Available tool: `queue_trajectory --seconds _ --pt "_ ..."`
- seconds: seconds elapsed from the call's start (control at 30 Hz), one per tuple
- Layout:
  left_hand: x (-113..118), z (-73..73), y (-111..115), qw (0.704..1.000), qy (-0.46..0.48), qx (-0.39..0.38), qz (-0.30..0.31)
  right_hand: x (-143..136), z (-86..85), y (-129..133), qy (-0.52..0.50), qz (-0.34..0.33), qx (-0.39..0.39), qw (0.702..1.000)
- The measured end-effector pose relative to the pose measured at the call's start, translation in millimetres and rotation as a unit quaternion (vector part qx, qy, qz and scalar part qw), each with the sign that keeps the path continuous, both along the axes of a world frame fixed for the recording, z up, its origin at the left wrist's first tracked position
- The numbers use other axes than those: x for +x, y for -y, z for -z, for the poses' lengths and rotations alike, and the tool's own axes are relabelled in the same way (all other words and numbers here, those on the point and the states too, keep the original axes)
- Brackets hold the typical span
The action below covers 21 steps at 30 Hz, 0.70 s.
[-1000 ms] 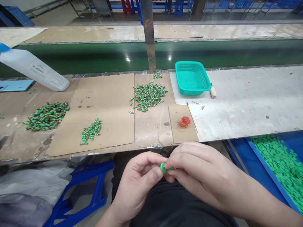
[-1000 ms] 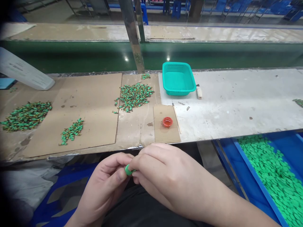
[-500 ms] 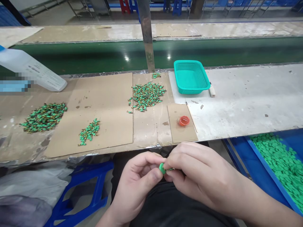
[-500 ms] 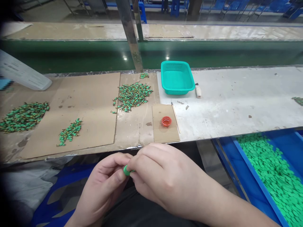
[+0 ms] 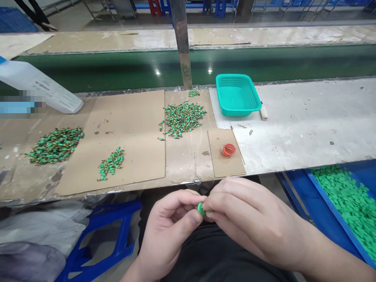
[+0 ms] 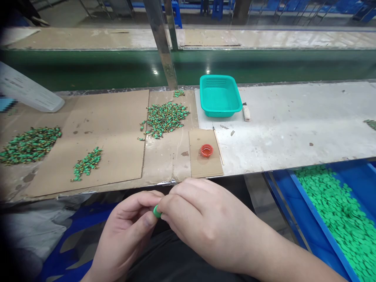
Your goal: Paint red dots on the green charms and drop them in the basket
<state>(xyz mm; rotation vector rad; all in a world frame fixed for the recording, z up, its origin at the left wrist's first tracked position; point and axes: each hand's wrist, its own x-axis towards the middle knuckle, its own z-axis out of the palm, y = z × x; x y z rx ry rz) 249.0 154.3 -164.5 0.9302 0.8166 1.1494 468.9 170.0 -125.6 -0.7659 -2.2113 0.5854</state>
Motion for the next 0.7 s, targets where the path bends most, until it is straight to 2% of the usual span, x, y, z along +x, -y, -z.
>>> queue_trajectory --seconds 0.33,0.7 --pt "-0.8 0.9 1.0 1.000 0.006 -0.013 0.005 0.4 0.7 -0.6 0.001 -0.003 -0.007 1.000" --pt "-1.6 4.8 0.1 0.997 0.049 -0.029 0.047 2.9 1.3 -0.4 -0.028 -0.007 -0.031 0.999"
